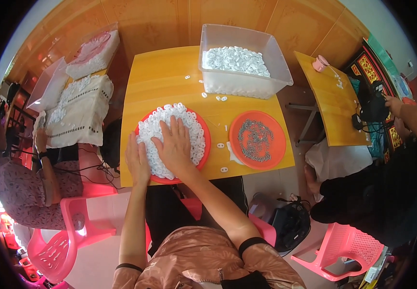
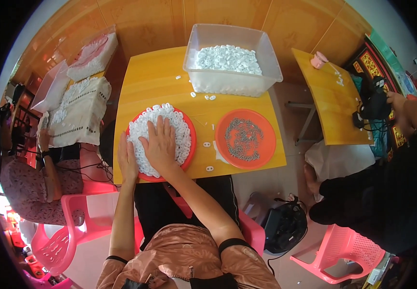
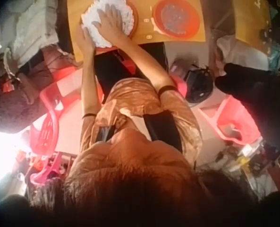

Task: Assemble small plastic components by manually inserting metal pins.

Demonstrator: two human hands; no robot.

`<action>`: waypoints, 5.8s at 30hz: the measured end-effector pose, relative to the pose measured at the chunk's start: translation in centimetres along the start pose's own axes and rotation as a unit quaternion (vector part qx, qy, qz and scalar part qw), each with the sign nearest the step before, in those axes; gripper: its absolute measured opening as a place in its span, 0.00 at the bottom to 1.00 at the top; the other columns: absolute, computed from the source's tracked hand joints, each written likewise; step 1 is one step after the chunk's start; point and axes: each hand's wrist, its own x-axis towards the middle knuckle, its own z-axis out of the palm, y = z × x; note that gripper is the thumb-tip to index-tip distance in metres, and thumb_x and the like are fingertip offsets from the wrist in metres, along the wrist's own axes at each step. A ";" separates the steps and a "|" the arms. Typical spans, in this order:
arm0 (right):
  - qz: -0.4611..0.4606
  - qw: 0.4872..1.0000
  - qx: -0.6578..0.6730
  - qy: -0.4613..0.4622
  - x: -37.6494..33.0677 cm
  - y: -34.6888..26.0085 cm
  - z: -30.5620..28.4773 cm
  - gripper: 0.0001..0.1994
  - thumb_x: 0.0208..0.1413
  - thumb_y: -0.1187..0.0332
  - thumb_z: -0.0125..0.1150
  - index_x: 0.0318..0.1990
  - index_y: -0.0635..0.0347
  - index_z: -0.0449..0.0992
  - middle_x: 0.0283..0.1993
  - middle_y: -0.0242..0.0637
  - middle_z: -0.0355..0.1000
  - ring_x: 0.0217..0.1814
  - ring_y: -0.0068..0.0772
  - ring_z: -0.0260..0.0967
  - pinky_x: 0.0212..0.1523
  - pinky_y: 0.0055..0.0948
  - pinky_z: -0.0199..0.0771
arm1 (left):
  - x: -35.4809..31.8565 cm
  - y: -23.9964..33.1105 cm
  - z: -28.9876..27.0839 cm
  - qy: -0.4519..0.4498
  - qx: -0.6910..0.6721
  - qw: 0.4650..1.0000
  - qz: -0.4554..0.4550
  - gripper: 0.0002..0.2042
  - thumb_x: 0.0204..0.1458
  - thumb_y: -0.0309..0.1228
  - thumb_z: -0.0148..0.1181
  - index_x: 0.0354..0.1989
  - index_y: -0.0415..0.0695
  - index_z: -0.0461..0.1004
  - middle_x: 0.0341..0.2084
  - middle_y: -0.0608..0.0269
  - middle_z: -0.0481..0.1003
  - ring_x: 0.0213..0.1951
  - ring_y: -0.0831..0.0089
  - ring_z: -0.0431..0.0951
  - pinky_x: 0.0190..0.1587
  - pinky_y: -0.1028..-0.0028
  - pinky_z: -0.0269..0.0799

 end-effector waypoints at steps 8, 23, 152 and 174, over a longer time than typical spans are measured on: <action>-0.008 1.000 -0.007 0.016 -0.1 -0.6 0.1 0.22 0.55 0.60 0.55 0.55 0.62 0.66 0.60 0.57 0.58 0.64 0.61 0.51 0.62 0.51 0.50 | -0.1 0.6 0.0 -0.001 -0.002 1.000 -0.003 0.24 0.62 0.39 0.38 0.62 0.37 0.57 0.62 0.46 0.57 0.64 0.54 0.54 0.64 0.62 0.46; 0.136 0.965 -0.091 -0.204 -5.7 7.0 -17.2 0.07 0.45 0.70 0.61 0.32 0.61 0.78 0.31 0.45 0.74 0.37 0.47 0.72 0.38 0.41 0.70 | -2.6 7.0 -0.9 0.102 -0.084 0.988 0.075 0.18 0.56 0.27 0.50 0.54 0.36 0.66 0.55 0.49 0.64 0.58 0.57 0.62 0.61 0.66 0.53; 0.142 0.983 -0.065 -0.099 -5.3 15.3 -22.2 0.06 0.47 0.74 0.57 0.32 0.67 0.69 0.34 0.51 0.69 0.36 0.56 0.69 0.37 0.43 0.69 | -3.0 19.4 16.7 -0.318 -0.100 0.914 0.233 0.05 0.45 0.26 0.58 0.31 0.41 0.74 0.26 0.53 0.75 0.32 0.53 0.76 0.33 0.61 0.70; 0.290 0.877 0.384 -0.014 -5.0 15.0 -21.2 0.04 0.57 0.74 0.56 0.36 0.63 0.74 0.25 0.25 0.69 0.24 0.12 0.61 0.24 0.14 0.61 | -4.6 20.1 14.4 -0.158 -0.141 0.939 0.272 0.04 0.52 0.25 0.53 0.34 0.41 0.66 0.25 0.52 0.71 0.24 0.58 0.73 0.26 0.67 0.68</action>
